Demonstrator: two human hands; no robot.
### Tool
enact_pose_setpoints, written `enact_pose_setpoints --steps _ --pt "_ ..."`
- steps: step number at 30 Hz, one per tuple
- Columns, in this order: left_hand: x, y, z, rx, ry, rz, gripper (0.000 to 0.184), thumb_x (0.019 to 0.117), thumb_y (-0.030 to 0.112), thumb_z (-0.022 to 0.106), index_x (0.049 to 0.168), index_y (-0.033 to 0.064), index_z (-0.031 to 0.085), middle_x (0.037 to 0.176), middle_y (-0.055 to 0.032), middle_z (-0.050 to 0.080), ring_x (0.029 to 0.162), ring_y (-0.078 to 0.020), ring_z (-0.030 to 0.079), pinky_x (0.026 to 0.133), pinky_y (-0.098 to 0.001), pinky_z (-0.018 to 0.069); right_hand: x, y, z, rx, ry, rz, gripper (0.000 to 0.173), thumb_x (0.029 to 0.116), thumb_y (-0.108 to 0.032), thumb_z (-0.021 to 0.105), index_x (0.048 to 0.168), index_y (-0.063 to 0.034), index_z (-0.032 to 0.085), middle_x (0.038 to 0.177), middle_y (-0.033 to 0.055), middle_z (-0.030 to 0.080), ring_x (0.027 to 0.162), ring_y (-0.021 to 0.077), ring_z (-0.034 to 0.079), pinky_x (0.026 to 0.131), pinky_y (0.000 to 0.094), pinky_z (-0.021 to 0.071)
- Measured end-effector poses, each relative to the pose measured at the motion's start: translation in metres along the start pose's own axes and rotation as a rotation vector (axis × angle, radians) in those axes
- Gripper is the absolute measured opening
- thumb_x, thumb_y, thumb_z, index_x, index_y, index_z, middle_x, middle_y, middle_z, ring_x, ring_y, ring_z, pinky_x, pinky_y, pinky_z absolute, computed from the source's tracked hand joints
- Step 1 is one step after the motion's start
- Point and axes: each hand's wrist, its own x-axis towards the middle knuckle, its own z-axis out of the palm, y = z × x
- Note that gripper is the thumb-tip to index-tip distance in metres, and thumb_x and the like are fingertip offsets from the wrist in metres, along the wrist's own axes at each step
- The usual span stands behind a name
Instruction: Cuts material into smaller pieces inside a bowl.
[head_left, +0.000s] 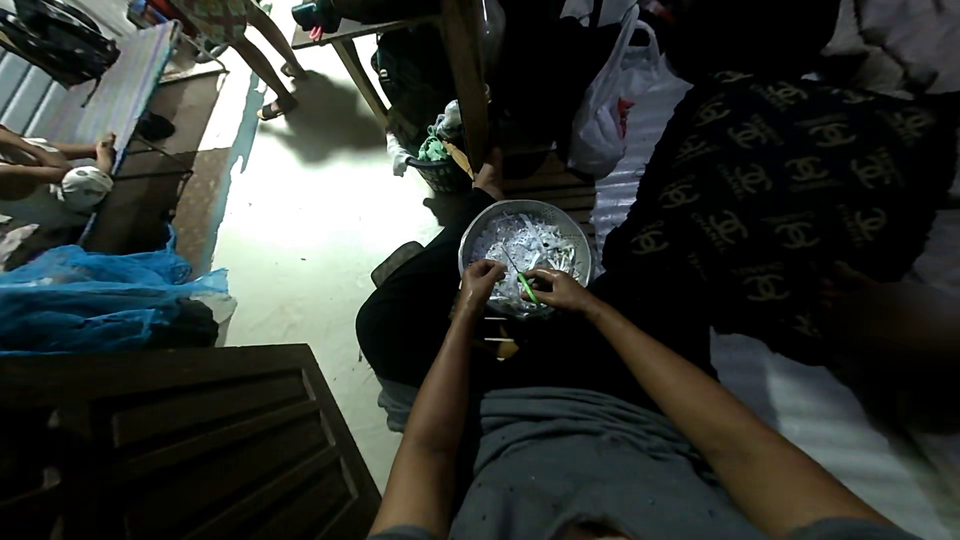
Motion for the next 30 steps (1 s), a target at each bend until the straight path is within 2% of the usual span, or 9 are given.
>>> enact_pose_setpoints --steps 3,7,14,22,26,30 --pt "0.0003 -0.0007 0.0000 -0.007 0.004 0.002 0.014 0.1012 0.013 0.061 0.101 0.0001 0.067 0.086 -0.0043 0.064 0.073 -0.0079 0.060 0.074 -0.0278 0.0534 0.0003 0.0019 0.0007 -0.001 0.017 -0.013 0.040 0.0939 -0.020 0.073 0.127 0.0012 0.063 0.095 0.0139 0.070 0.079 0.0166 0.065 0.081 0.0380 0.0555" --pt "0.0015 -0.0026 -0.0005 -0.007 0.009 -0.010 0.014 0.1017 0.013 0.060 0.102 0.0008 0.066 0.087 -0.0039 0.064 0.073 -0.0076 0.059 0.073 -0.0273 0.0535 -0.0013 -0.0020 0.0022 0.040 0.052 -0.025 0.034 0.0962 -0.010 0.069 0.127 0.0047 0.062 0.092 0.0151 0.070 0.076 0.0164 0.067 0.078 0.0351 0.0579" --pt "0.0000 -0.0020 -0.0017 -0.013 0.021 0.011 0.016 0.1019 0.017 0.060 0.103 0.0024 0.066 0.086 -0.0022 0.064 0.072 -0.0063 0.058 0.071 -0.0264 0.0518 -0.0016 -0.0028 0.0007 -0.033 -0.023 -0.013 0.048 0.0939 -0.022 0.074 0.135 0.0002 0.059 0.105 0.0176 0.070 0.088 0.0207 0.066 0.087 0.0410 0.0543" --pt "-0.0001 0.0003 0.0001 -0.036 0.009 0.003 0.013 0.1019 0.013 0.060 0.102 0.0008 0.066 0.087 -0.0031 0.063 0.072 -0.0063 0.059 0.073 -0.0267 0.0545 -0.0014 -0.0018 0.0017 -0.033 0.010 -0.016 0.042 0.0943 -0.018 0.074 0.130 0.0012 0.062 0.101 0.0168 0.069 0.083 0.0197 0.065 0.084 0.0399 0.0550" --pt "-0.0003 0.0001 -0.0002 -0.035 0.014 -0.003 0.013 0.1018 0.013 0.060 0.101 0.0017 0.066 0.085 -0.0023 0.063 0.071 -0.0064 0.059 0.071 -0.0265 0.0539 -0.0006 0.0017 0.0029 -0.002 0.037 -0.022 0.036 0.0961 -0.014 0.070 0.127 0.0015 0.063 0.092 0.0135 0.069 0.076 0.0162 0.065 0.079 0.0371 0.0561" --pt "0.0001 -0.0001 -0.0004 -0.039 0.032 -0.002 0.014 0.1022 0.014 0.060 0.102 0.0017 0.066 0.086 -0.0028 0.064 0.072 -0.0068 0.059 0.072 -0.0270 0.0537 -0.0005 0.0025 0.0016 -0.016 0.039 -0.028 0.039 0.0941 -0.016 0.073 0.128 0.0012 0.063 0.097 0.0155 0.070 0.081 0.0187 0.067 0.082 0.0391 0.0566"
